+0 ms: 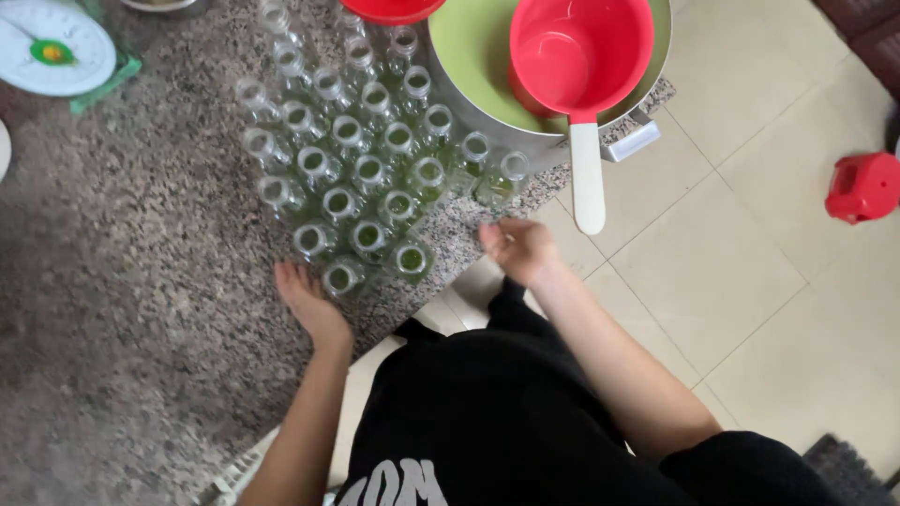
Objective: Bottling a green liquid into small glass bottles using a funnel and a ladle.
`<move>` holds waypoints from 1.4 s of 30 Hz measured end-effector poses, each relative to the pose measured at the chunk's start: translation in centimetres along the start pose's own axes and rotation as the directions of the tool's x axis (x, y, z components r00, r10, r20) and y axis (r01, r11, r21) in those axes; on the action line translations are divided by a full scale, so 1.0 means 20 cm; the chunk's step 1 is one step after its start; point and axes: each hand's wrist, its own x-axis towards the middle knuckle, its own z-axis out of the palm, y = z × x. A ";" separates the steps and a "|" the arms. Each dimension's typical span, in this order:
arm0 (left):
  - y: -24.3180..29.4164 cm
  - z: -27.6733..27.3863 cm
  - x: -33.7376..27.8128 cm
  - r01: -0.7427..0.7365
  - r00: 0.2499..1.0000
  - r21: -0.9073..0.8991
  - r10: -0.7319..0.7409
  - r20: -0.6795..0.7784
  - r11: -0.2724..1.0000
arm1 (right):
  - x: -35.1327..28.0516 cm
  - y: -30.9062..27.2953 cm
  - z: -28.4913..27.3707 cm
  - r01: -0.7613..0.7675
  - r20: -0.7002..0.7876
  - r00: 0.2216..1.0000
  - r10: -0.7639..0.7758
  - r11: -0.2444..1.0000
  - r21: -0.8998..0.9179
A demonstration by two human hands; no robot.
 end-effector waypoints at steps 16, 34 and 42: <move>0.00 0.19 -0.45 -0.262 0.965 0.381 0.236 0.112 0.887 | -0.23 0.58 0.17 0.770 0.822 0.567 -0.058 -0.319 -0.553; 0.16 0.51 -0.66 -0.086 0.986 0.636 -0.028 0.167 0.767 | -0.11 0.29 0.12 0.777 0.795 0.393 -0.461 -0.296 -0.556; 0.10 0.62 -0.58 -0.239 0.956 0.606 0.076 0.282 0.758 | 0.24 0.33 -0.13 0.733 0.575 0.667 -0.474 0.278 -0.621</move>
